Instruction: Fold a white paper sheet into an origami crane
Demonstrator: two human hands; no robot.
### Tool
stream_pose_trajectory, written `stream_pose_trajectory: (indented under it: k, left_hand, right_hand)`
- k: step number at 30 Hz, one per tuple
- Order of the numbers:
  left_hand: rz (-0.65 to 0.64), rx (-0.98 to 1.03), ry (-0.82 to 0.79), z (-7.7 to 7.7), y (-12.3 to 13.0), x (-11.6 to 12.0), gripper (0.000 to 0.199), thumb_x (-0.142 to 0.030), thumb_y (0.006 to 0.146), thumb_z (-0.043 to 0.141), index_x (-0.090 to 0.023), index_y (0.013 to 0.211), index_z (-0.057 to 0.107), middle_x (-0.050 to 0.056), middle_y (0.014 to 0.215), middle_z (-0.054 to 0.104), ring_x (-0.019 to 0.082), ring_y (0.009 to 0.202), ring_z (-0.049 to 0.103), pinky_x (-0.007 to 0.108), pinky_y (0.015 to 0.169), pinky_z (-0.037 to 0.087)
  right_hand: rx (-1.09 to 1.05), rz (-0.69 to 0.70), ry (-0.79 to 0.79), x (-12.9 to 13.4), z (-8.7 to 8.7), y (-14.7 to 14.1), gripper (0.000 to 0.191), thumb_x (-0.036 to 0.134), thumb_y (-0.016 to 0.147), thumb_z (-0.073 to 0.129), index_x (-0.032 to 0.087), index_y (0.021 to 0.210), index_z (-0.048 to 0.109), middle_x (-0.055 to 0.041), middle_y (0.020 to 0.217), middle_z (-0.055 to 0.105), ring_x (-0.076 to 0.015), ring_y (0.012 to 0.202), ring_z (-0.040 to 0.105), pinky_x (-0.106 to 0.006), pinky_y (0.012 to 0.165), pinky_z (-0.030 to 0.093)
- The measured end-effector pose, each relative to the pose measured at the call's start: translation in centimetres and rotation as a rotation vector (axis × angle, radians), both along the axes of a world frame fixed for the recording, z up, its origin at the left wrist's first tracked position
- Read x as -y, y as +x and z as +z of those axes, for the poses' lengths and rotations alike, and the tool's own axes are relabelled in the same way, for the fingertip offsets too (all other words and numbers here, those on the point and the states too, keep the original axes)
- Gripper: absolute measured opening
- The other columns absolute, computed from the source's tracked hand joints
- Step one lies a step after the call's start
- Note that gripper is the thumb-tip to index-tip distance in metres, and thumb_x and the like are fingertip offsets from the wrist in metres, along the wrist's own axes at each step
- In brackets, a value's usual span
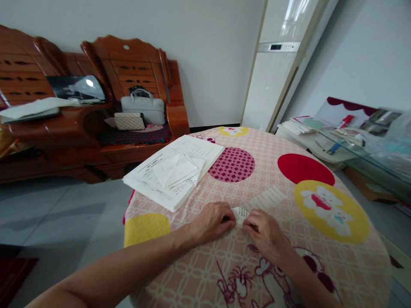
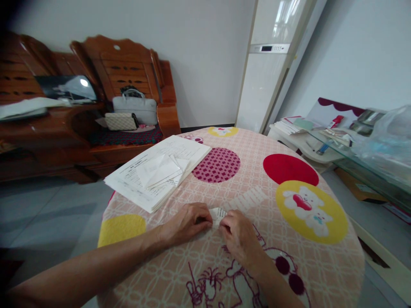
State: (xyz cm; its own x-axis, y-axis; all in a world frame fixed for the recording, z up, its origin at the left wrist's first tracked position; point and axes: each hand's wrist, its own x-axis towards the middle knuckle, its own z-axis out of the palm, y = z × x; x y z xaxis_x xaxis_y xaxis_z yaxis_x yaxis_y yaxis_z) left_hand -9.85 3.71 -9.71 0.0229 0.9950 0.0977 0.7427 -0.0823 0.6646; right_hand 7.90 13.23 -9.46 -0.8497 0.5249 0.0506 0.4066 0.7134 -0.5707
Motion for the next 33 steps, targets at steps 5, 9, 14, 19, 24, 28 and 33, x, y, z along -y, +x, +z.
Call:
stream_pose_trajectory:
  k: [5,9,14,19,24,28,33]
  left_hand:
    - [0.062,-0.024,-0.078,0.48,0.28,-0.39,0.012,-0.021,0.082,0.059,-0.017,0.078,0.07,0.002,0.082,0.065,0.014,0.078,0.059,0.022,0.07,0.041]
    - [0.06,-0.039,-0.094,0.23,0.23,-0.56,0.014,-0.023,0.083,0.057,-0.018,0.079,0.069,0.001,0.082,0.065,0.014,0.077,0.059,0.023,0.068,0.041]
    - [0.124,-0.1,-0.088,-0.35,0.35,-0.69,0.014,-0.027,0.082,0.059,-0.017,0.078,0.068,0.002,0.078,0.065,0.015,0.072,0.058,0.024,0.065,0.04]
    - [0.147,-0.147,-0.11,-0.19,0.52,-0.83,0.014,-0.028,0.081,0.062,-0.017,0.076,0.067,0.002,0.077,0.066,0.016,0.071,0.059,0.025,0.063,0.04]
    - [0.165,-0.18,-0.149,0.07,0.66,-0.99,0.016,-0.03,0.08,0.062,-0.016,0.074,0.067,0.004,0.077,0.067,0.018,0.072,0.061,0.026,0.064,0.042]
    - [0.176,-0.202,-0.14,0.07,0.72,-1.02,0.015,-0.03,0.079,0.062,-0.016,0.073,0.067,0.003,0.075,0.067,0.018,0.071,0.061,0.027,0.063,0.042]
    - [0.185,-0.223,-0.132,0.0,0.89,-1.08,0.013,-0.027,0.078,0.061,-0.016,0.072,0.065,0.004,0.073,0.066,0.018,0.07,0.06,0.027,0.062,0.041]
  right_hand:
    - [0.015,-0.063,0.027,-0.32,-0.79,0.04,0.015,0.01,0.08,0.058,0.015,0.068,0.065,-0.0041,0.074,0.059,-0.0177,0.076,0.054,-0.028,0.068,0.038]
    - [0.017,-0.063,0.03,-0.43,-0.86,0.06,0.016,0.011,0.081,0.056,0.015,0.068,0.065,-0.0041,0.073,0.06,-0.0173,0.075,0.055,-0.028,0.069,0.039]
    - [0.04,-0.101,0.02,-0.25,-0.55,-0.26,0.017,0.01,0.08,0.056,0.015,0.066,0.065,-0.0043,0.071,0.061,-0.0168,0.071,0.055,-0.027,0.065,0.037]
    - [0.09,-0.171,0.091,0.11,-0.45,-0.64,0.019,0.012,0.079,0.059,0.016,0.061,0.061,-0.0037,0.068,0.06,-0.016,0.066,0.054,-0.027,0.062,0.034]
    - [0.134,-0.219,0.095,0.35,-0.35,-0.86,0.019,0.015,0.079,0.061,0.016,0.06,0.061,-0.0037,0.067,0.06,-0.0156,0.064,0.053,-0.027,0.061,0.032]
    - [0.126,-0.224,0.095,0.27,-0.62,-0.8,0.02,0.017,0.08,0.06,0.016,0.06,0.06,-0.0035,0.067,0.059,-0.0154,0.063,0.053,-0.027,0.059,0.032]
    - [0.115,-0.214,0.128,0.13,-0.93,-0.72,0.019,0.018,0.079,0.061,0.017,0.06,0.06,-0.0032,0.066,0.06,-0.0151,0.062,0.053,-0.027,0.058,0.031]
